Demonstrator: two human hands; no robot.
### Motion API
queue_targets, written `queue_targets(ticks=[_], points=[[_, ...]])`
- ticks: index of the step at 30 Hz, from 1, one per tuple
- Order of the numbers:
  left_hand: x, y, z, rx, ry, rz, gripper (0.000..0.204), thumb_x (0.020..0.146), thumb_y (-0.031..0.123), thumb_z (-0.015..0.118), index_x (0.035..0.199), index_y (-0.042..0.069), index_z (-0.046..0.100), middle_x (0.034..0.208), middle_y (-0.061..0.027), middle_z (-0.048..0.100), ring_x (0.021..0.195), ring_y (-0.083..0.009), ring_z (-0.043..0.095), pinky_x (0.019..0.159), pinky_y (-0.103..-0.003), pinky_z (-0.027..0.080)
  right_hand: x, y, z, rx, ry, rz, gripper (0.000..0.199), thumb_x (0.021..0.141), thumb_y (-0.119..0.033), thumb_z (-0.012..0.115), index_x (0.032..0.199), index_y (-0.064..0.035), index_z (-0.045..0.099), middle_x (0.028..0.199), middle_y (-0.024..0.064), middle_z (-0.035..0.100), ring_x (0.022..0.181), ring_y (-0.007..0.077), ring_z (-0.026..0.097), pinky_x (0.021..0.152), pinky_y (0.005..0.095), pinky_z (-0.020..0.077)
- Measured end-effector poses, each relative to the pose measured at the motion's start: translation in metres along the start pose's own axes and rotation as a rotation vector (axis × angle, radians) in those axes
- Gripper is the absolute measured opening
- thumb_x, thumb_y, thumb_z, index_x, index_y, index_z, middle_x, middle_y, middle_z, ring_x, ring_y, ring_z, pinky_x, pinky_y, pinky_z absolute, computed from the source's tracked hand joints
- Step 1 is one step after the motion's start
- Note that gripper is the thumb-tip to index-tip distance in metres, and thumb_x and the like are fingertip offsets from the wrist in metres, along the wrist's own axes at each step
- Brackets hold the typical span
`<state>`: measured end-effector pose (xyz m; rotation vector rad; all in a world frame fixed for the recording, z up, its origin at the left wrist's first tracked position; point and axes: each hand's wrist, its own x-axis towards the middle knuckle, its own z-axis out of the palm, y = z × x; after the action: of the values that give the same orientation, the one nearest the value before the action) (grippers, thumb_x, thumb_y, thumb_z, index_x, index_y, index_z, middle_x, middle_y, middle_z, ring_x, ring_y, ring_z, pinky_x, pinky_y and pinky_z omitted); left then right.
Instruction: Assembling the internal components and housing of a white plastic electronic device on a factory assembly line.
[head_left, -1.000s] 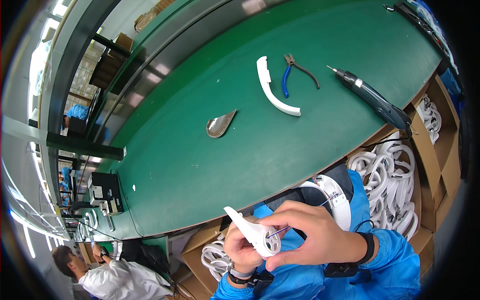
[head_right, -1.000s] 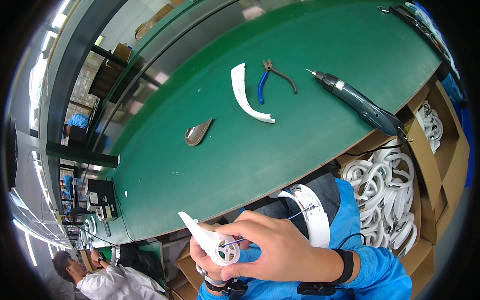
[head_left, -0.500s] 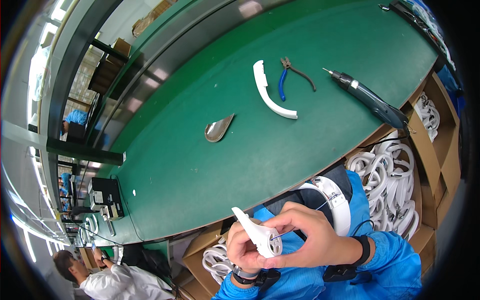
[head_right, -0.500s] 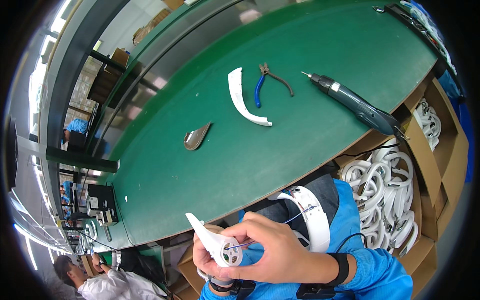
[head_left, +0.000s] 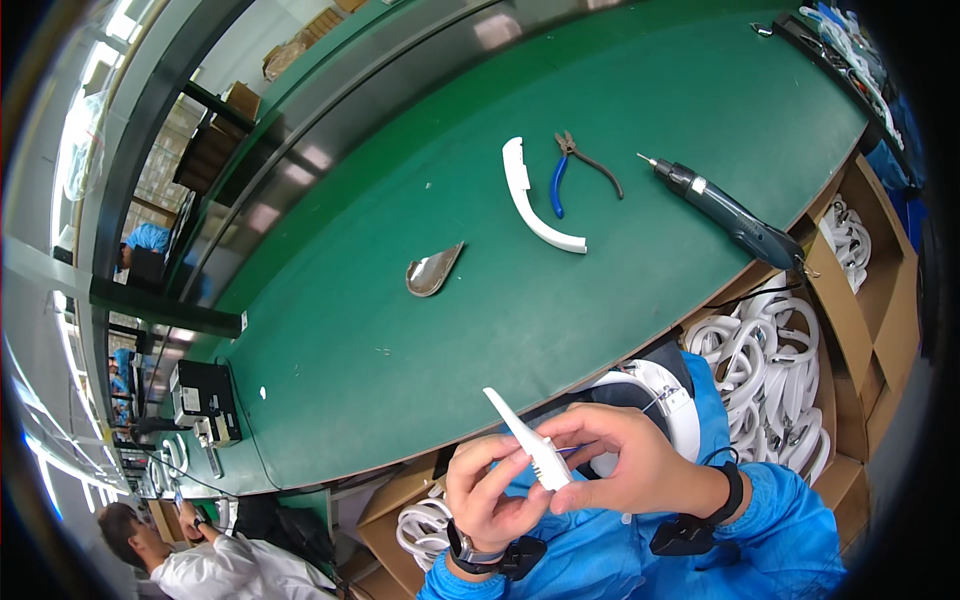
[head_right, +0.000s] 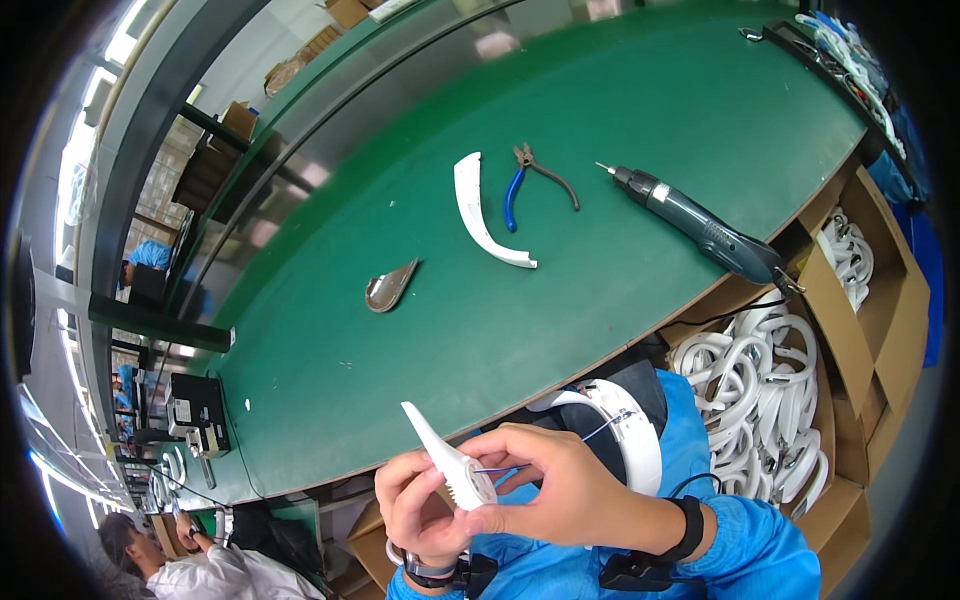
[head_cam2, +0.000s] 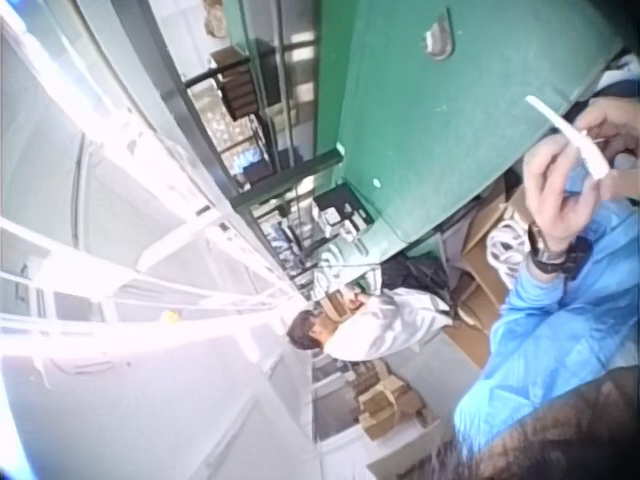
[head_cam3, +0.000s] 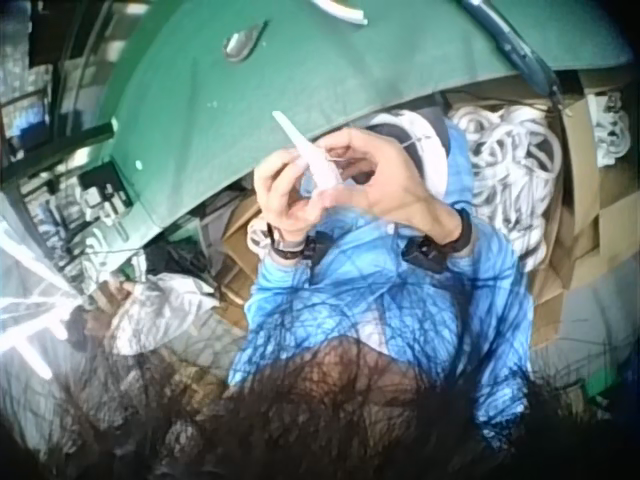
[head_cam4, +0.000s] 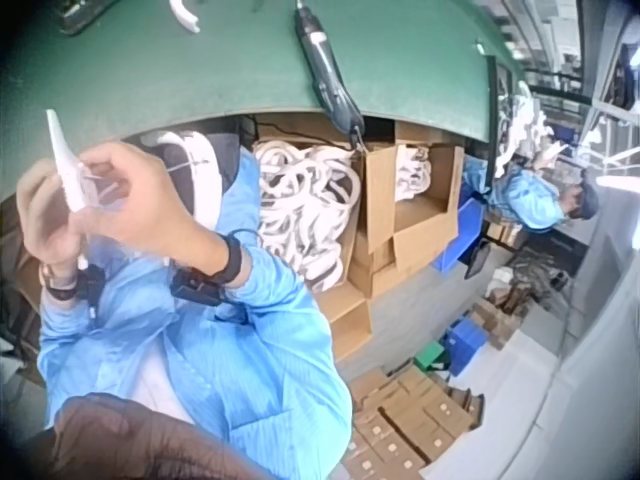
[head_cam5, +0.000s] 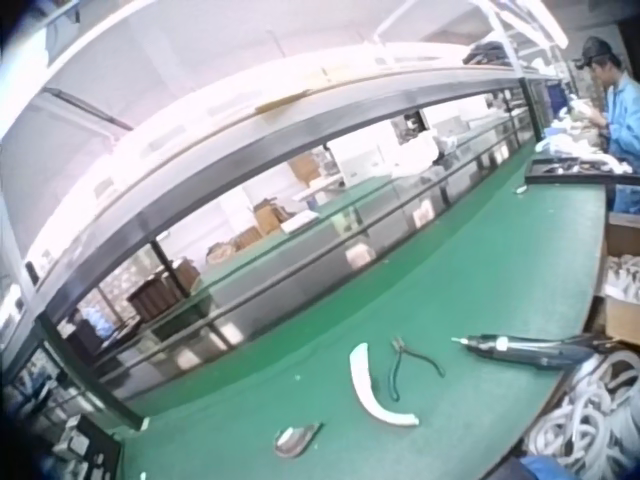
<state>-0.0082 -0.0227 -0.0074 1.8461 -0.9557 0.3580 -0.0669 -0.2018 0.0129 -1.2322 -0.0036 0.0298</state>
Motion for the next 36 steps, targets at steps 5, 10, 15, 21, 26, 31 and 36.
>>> queue_targets(ticks=[5,10,15,21,26,31,36], points=[[0.012,0.003,-0.001,0.004,0.009,0.169,0.067,0.070,0.008,0.083,0.129,0.008,0.051,0.112,-0.0145,0.065,0.086,-0.0282,0.067,0.072,-0.034,0.054,-0.002,0.005,-0.004,0.130,-0.076,0.163,0.059,0.080,-0.017,0.080,0.128,0.0019,0.053,0.120,0.0119,0.063,0.107,0.0194,0.064,0.086,0.0311,0.0552],[0.032,0.012,0.002,-0.006,-0.143,0.133,0.074,0.069,0.004,0.082,0.135,0.006,0.048,0.106,-0.0145,0.068,0.090,-0.0306,0.067,0.076,-0.037,0.055,-0.011,0.018,-0.013,0.347,0.005,0.095,0.065,0.080,-0.009,0.079,0.134,0.0041,0.046,0.125,0.0140,0.059,0.114,0.0211,0.060,0.092,0.0339,0.0525],[0.045,0.017,0.001,0.044,-0.199,0.141,0.070,0.065,0.006,0.084,0.129,0.005,0.056,0.097,-0.0112,0.068,0.084,-0.0273,0.067,0.071,-0.034,0.055,-0.012,0.019,-0.019,0.286,0.009,0.117,0.064,0.080,-0.013,0.080,0.132,0.0048,0.047,0.118,0.0130,0.061,0.104,0.0195,0.063,0.093,0.0336,0.0514],[0.046,0.025,0.004,-0.067,-0.150,0.044,0.056,0.063,0.004,0.081,0.117,0.003,0.065,0.095,-0.0107,0.068,0.079,-0.0254,0.067,0.069,-0.031,0.054,-0.018,0.020,-0.007,0.303,0.077,0.023,0.067,0.080,-0.021,0.081,0.131,0.0061,0.047,0.114,0.0150,0.062,0.101,0.0232,0.065,0.091,0.0367,0.0539],[0.044,0.025,0.004,-0.111,-0.139,0.004,0.055,0.063,0.004,0.079,0.117,0.003,0.066,0.096,-0.0094,0.068,0.079,-0.0242,0.066,0.067,-0.030,0.054,-0.020,0.016,-0.002,0.318,0.128,0.025,0.074,0.079,-0.032,0.080,0.131,0.0077,0.045,0.115,0.0164,0.062,0.102,0.0248,0.065,0.093,0.0387,0.0538],[0.050,0.035,-0.001,-0.082,-0.218,-0.071,0.059,0.062,0.001,0.077,0.119,0.003,0.065,0.097,-0.0089,0.068,0.080,-0.0249,0.066,0.069,-0.031,0.053,-0.022,0.021,-0.007,0.237,0.132,0.063,0.080,0.079,-0.046,0.077,0.131,0.0081,0.047,0.114,0.0144,0.062,0.103,0.0216,0.064,0.092,0.0350,0.0521],[0.045,0.025,0.006,-0.058,-0.192,0.076,0.064,0.062,-0.002,0.075,0.125,0.002,0.062,0.103,-0.0112,0.066,0.086,-0.0248,0.064,0.071,-0.032,0.053,-0.021,0.028,-0.012,0.251,0.145,0.121,0.084,0.078,-0.055,0.074,0.129,0.0067,0.050,0.113,0.0089,0.062,0.103,0.0156,0.061,0.089,0.0298,0.0490]])
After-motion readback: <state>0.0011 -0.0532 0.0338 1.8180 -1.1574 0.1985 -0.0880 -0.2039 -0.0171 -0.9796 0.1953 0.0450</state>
